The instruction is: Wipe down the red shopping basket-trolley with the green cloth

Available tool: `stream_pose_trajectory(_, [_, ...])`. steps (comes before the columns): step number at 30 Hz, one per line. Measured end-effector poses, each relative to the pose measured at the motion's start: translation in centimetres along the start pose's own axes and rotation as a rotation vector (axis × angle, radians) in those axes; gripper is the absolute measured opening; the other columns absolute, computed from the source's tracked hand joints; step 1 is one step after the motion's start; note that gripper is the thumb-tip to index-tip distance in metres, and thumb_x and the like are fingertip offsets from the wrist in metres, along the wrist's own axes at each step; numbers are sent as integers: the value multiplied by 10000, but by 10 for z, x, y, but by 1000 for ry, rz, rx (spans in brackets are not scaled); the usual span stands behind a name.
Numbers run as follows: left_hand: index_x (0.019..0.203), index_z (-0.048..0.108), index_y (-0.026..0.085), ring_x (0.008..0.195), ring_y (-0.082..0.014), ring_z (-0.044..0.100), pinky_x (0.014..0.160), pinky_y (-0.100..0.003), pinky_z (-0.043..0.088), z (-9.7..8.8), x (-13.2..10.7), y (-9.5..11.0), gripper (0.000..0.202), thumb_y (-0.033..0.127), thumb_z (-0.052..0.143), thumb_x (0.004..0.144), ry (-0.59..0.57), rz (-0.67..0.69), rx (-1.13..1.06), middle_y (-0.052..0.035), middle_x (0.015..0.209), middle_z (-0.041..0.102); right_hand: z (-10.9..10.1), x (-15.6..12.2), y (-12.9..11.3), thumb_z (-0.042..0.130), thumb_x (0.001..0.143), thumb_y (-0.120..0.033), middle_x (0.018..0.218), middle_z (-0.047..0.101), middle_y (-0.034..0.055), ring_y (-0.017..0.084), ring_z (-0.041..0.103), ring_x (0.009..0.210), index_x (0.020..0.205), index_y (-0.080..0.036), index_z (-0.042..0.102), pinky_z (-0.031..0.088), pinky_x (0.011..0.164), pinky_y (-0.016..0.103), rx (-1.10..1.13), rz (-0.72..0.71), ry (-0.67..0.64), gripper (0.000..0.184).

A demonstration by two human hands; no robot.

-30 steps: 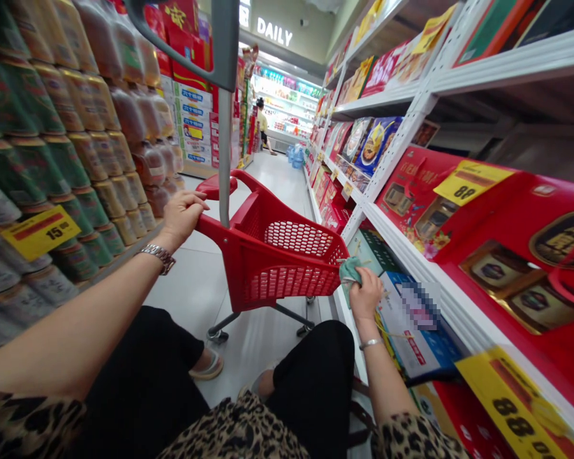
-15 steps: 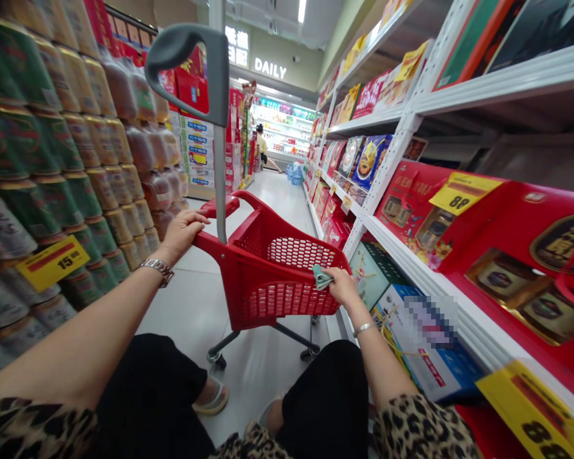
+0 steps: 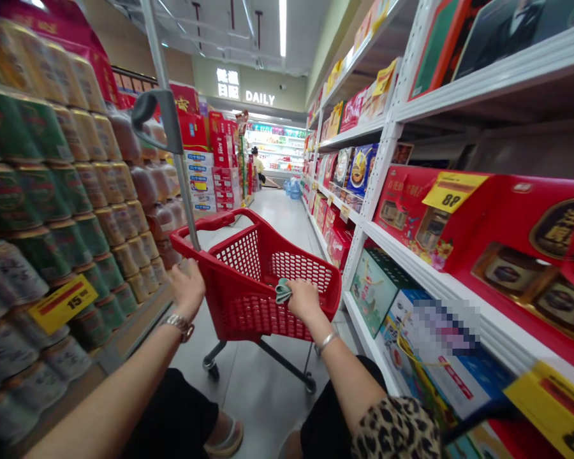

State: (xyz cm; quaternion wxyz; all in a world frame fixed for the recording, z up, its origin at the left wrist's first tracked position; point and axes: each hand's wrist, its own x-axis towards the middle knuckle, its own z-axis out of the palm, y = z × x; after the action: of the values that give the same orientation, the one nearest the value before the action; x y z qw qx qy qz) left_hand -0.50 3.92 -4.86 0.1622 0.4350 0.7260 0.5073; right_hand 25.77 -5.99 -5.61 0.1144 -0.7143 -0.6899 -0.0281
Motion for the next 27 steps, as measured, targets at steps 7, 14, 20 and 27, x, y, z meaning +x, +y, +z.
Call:
stream_pose_trajectory(7, [1568, 336, 89, 1460, -467, 457, 1187, -610, 380, 32, -59, 2, 998, 718, 572, 830, -333, -84, 54, -317, 1590, 435, 7, -1, -46, 513, 954, -117, 1207, 732, 91, 259, 643, 1084, 1219, -269, 720, 415, 882, 363, 49, -53, 22, 369])
stream_pose_trajectory(14, [1623, 185, 142, 1522, -466, 362, 1217, -620, 345, 46, -65, -4, 1115, 557, 736, 747, -347, -122, 11, -284, 1687, 283, 11, -20, -63, 509, 931, -76, 1239, 701, 103, 274, 598, 1091, 1257, -268, 700, 400, 886, 396, 60, -109, 35, 424])
stream_pose_trajectory(20, [1651, 50, 93, 1601, -366, 221, 1283, -466, 292, 47, -65, -14, 1141, 427, 706, 779, -385, -87, 9, -260, 1740, 130, 13, -44, -45, 491, 934, -69, 1253, 702, 82, 271, 587, 1094, 1301, -303, 692, 380, 880, 389, 85, -69, 32, 479])
stream_pose_trajectory(27, [1651, 42, 44, 1616, -332, 170, 1283, -421, 299, 49, -55, -25, 1151, 402, 713, 787, -411, -12, -21, -275, 1731, 138, 24, -76, -4, 515, 910, -73, 1264, 715, 55, 252, 585, 1050, 1306, -308, 703, 365, 841, 361, 175, -31, 82, 498])
